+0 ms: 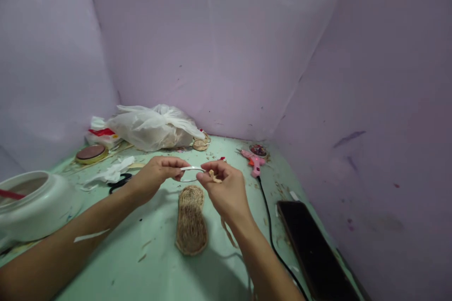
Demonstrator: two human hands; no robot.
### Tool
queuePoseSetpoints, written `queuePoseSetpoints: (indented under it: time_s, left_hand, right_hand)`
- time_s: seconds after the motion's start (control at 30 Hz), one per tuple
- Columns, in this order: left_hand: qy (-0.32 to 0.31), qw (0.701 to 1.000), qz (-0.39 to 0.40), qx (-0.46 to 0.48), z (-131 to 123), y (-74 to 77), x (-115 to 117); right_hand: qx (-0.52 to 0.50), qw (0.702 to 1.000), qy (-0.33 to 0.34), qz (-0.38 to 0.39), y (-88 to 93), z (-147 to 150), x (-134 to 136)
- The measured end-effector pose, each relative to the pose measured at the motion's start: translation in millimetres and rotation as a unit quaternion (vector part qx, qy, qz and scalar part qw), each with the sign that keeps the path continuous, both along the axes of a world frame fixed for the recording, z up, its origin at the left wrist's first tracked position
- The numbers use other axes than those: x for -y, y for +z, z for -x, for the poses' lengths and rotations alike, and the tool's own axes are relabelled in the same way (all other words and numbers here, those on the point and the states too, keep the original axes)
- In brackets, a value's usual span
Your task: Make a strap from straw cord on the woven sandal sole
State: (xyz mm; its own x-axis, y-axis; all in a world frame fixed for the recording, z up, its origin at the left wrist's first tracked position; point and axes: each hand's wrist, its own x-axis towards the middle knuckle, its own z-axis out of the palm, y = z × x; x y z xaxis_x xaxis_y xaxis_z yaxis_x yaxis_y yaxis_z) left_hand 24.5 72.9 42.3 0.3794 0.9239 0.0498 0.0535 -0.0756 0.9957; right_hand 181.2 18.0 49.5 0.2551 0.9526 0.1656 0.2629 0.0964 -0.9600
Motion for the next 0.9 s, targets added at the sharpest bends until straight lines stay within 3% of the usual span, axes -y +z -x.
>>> queuePoseSetpoints:
  time_s: [0.17, 0.27, 0.53, 0.9]
  left_hand:
    - [-0.004, 1.000, 0.004, 0.002, -9.3, 4.3, 11.8]
    - [0.011, 1.000, 0.006, 0.012, -10.9, 6.0, 14.6]
    - [0.043, 0.999, 0.001, 0.024, -15.7, 5.0, 17.8]
    - [0.044, 0.997, -0.055, 0.036, -19.8, -2.5, 19.1]
  right_hand:
    - [0.100, 0.993, -0.009, -0.056, -18.5, -6.1, -10.9]
    - [0.109, 0.991, -0.019, -0.077, -23.1, -3.8, -11.1]
    - [0.064, 0.991, -0.024, -0.111, -27.5, 7.6, -4.2]
    - [-0.107, 0.986, -0.041, -0.122, -35.9, 18.1, -5.8]
